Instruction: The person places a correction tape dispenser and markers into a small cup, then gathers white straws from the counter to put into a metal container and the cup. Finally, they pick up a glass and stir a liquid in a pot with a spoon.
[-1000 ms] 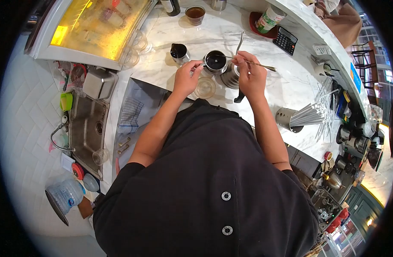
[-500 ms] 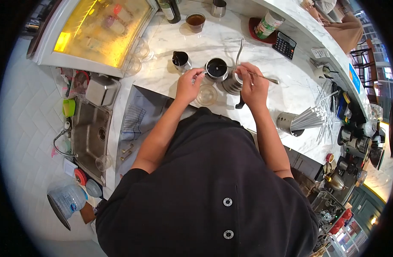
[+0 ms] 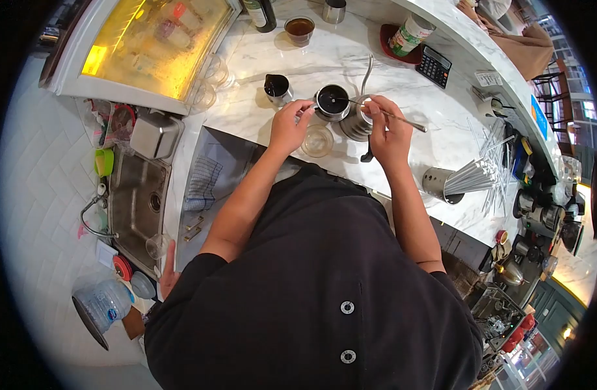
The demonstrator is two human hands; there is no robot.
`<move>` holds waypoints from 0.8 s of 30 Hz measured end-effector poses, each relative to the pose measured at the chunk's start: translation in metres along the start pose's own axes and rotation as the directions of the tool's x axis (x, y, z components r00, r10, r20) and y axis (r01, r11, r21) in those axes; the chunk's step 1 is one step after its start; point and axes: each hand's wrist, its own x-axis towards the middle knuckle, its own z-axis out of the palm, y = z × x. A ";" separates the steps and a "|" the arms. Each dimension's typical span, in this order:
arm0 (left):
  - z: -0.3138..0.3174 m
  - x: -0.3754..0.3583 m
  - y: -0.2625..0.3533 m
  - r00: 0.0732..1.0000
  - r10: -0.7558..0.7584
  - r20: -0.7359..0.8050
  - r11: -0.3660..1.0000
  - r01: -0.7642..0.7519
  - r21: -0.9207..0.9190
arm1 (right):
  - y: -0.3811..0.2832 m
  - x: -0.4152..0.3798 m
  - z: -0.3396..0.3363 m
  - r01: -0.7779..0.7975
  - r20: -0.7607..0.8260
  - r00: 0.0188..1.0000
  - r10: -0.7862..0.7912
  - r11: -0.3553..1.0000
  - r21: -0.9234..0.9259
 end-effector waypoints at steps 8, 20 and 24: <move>-0.001 0.003 -0.001 1.000 -0.011 0.022 1.000 0.011 -0.017 | 0.003 0.012 0.012 0.054 0.007 0.999 -0.053 0.996 -0.071; -0.005 0.003 0.004 0.991 -0.099 0.089 0.995 0.099 -0.004 | -0.001 0.011 0.018 0.001 -0.048 0.999 0.000 1.000 0.015; -0.006 0.002 0.003 0.994 -0.074 0.082 0.997 0.073 0.007 | 0.006 0.000 0.010 -0.054 -0.086 0.995 0.059 0.997 0.061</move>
